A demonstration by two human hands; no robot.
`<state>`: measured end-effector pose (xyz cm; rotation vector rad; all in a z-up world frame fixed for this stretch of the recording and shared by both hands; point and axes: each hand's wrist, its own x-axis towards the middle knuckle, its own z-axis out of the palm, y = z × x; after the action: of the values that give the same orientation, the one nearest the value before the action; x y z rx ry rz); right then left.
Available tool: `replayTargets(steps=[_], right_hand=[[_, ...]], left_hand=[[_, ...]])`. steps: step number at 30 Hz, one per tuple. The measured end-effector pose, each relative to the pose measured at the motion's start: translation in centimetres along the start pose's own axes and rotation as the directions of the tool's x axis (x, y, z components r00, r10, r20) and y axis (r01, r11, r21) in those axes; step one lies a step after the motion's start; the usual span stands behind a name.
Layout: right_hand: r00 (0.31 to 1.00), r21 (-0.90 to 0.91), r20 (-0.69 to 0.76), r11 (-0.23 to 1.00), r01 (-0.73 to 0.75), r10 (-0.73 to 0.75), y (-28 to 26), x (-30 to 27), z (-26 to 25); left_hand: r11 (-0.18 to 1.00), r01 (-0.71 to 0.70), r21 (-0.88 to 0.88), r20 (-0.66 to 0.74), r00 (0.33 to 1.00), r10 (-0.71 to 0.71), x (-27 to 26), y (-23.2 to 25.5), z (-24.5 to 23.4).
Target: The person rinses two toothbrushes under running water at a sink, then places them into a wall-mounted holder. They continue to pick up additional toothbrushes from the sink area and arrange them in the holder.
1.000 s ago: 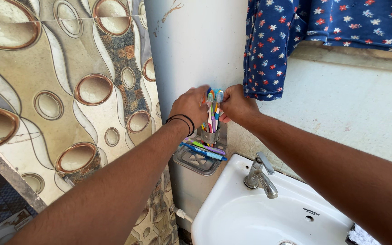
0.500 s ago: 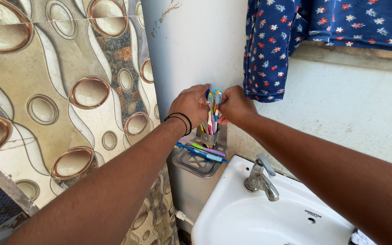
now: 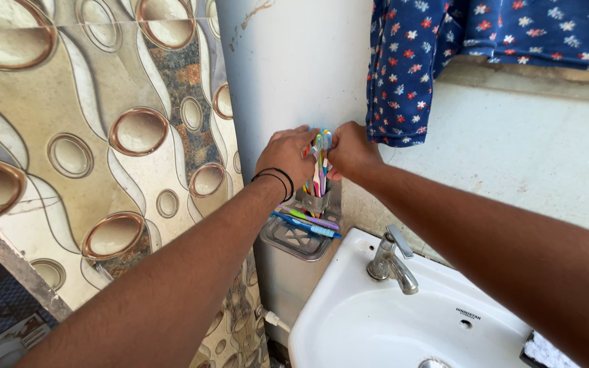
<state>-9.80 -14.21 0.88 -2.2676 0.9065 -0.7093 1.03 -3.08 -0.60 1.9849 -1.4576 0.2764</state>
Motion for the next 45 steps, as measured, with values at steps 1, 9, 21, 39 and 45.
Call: replayTargets(steps=[1, 9, 21, 39, 45], right_hand=[[1.0, 0.014, -0.009, 1.0, 0.016, -0.016, 0.2, 0.0, 0.0], [1.0, 0.307, 0.003, 0.951, -0.028, 0.028, 2.4, -2.2, -0.2], [0.935, 0.228, 0.354, 0.968, -0.103, 0.016, 7.2, -3.7, 5.5], [0.918, -0.329, 0.361, 0.898, 0.291, -0.166, 7.0, -3.8, 9.8], [0.928, -0.408, 0.329, 0.86, 0.305, -0.173, 6.8, -3.8, 10.7]], left_hand=[[1.0, -0.012, 0.005, 0.006, 1.0, 0.012, 0.2, -0.1, 0.1], [0.996, -0.074, 0.046, -0.054, 0.996, 0.077, -1.5, -0.7, 0.3], [0.917, 0.363, -0.168, 0.057, 0.932, -0.358, -6.0, -4.7, 3.9], [0.385, 0.794, -0.47, 0.411, 0.583, -0.701, -5.4, -5.7, 6.7], [0.358, 0.837, -0.415, 0.473, 0.534, -0.701, -5.8, -5.7, 7.0]])
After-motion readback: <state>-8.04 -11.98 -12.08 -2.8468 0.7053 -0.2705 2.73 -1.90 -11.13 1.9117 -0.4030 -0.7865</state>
